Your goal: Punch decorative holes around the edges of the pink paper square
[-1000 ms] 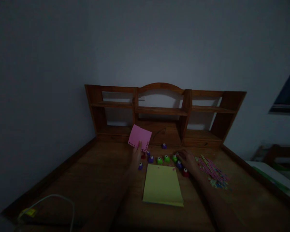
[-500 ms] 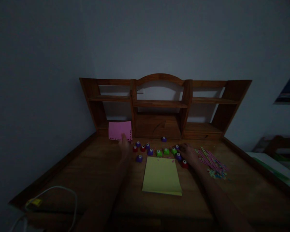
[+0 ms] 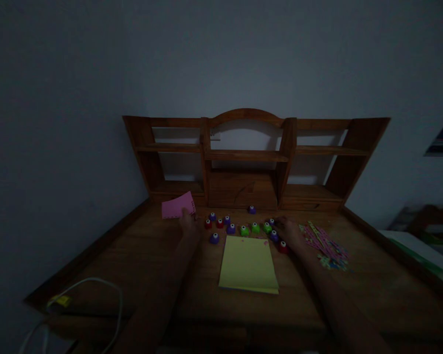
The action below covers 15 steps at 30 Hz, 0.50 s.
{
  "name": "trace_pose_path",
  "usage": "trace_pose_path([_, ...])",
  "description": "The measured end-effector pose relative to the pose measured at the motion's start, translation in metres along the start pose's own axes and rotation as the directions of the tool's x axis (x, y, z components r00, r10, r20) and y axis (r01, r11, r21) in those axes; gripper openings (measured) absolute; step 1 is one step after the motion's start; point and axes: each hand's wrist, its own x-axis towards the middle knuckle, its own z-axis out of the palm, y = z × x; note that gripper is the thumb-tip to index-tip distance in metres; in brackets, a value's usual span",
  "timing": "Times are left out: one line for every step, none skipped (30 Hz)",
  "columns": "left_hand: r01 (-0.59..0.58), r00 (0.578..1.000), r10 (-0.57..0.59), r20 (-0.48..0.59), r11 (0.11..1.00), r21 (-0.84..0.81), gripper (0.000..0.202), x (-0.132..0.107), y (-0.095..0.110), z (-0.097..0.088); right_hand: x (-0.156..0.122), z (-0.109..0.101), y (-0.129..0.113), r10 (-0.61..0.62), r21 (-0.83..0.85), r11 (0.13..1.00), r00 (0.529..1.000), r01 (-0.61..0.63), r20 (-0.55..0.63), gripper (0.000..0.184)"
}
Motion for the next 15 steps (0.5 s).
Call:
trace_pose_path([0.004, 1.000, -0.004, 0.006, 1.000, 0.000, 0.032, 0.0008, -0.0002, 0.0000, -0.0003, -0.0013, -0.0015, 0.006, -0.009, 1.000, 1.000, -0.006, 0.000, 0.023])
trace_pose_path([0.008, 1.000, -0.008, 0.013, 1.000, 0.002, 0.032, 0.0014, -0.0005, 0.0000, -0.0010, -0.0029, -0.0031, 0.020, -0.021, 1.000, 1.000, -0.021, -0.007, 0.023])
trace_pose_path([0.011, 1.000, -0.011, 0.017, 1.000, 0.007, 0.033, 0.0020, -0.0010, -0.0001, -0.0018, -0.0045, -0.0048, 0.043, -0.037, 0.998, 0.999, -0.044, -0.020, 0.024])
trace_pose_path([0.013, 1.000, -0.013, 0.019, 1.000, 0.013, 0.033, 0.0024, -0.0014, -0.0003, -0.0027, -0.0062, -0.0064, 0.070, -0.053, 0.996, 0.997, -0.072, -0.036, 0.026])
trace_pose_path([0.014, 1.000, -0.014, 0.021, 1.000, 0.021, 0.034, 0.0027, -0.0020, -0.0004, -0.0036, -0.0077, -0.0077, 0.100, -0.068, 0.992, 0.993, -0.104, -0.054, 0.027])
trace_pose_path([0.015, 1.000, -0.015, 0.025, 1.000, 0.027, 0.034, 0.0028, -0.0025, -0.0007, -0.0044, -0.0091, -0.0088, 0.128, -0.078, 0.988, 0.989, -0.133, -0.072, 0.028])
trace_pose_path([0.016, 0.999, -0.017, 0.030, 0.999, 0.032, 0.035, 0.0028, -0.0030, -0.0009, -0.0050, -0.0101, -0.0096, 0.151, -0.081, 0.984, 0.985, -0.158, -0.085, 0.029])
trace_pose_path([0.019, 0.999, -0.021, 0.032, 0.999, 0.034, 0.034, 0.0026, -0.0034, -0.0011, -0.0055, -0.0108, -0.0100, 0.170, -0.080, 0.981, 0.981, -0.178, -0.094, 0.029])
trace_pose_path([0.021, 0.999, -0.022, 0.033, 0.999, 0.036, 0.034, 0.0023, -0.0037, -0.0013, -0.0058, -0.0110, -0.0101, 0.184, -0.077, 0.978, 0.978, -0.192, -0.097, 0.029])
trace_pose_path([0.022, 0.999, -0.023, 0.037, 0.999, 0.039, 0.033, 0.0018, -0.0038, -0.0015, -0.0060, -0.0109, -0.0101, 0.196, -0.074, 0.976, 0.976, -0.204, -0.097, 0.029])
trace_pose_path([0.022, 0.999, -0.024, 0.041, 0.999, 0.042, 0.033, 0.0011, -0.0038, -0.0015, -0.0061, -0.0105, -0.0099, 0.208, -0.073, 0.974, 0.973, -0.215, -0.098, 0.029])
trace_pose_path([0.021, 0.999, -0.023, 0.047, 0.999, 0.045, 0.033, 0.0002, -0.0035, -0.0016, -0.0062, -0.0099, -0.0098, 0.222, -0.072, 0.970, 0.970, -0.230, -0.103, 0.030])
trace_pose_path([0.021, 0.998, -0.024, 0.055, 0.999, 0.047, 0.034, -0.0010, -0.0029, -0.0015, -0.0063, -0.0094, -0.0096, 0.236, -0.070, 0.967, 0.965, -0.244, -0.114, 0.030])
trace_pose_path([0.021, 0.998, -0.024, 0.062, 0.999, 0.048, 0.034, -0.0025, -0.0020, -0.0013, -0.0063, -0.0089, -0.0096, 0.245, -0.060, 0.965, 0.961, -0.255, -0.131, 0.031])
trace_pose_path([0.021, 0.997, -0.024, 0.072, 0.998, 0.052, 0.035, -0.0043, -0.0009, -0.0009, -0.0064, -0.0086, -0.0097, 0.253, -0.040, 0.965, 0.956, -0.261, -0.148, 0.032])
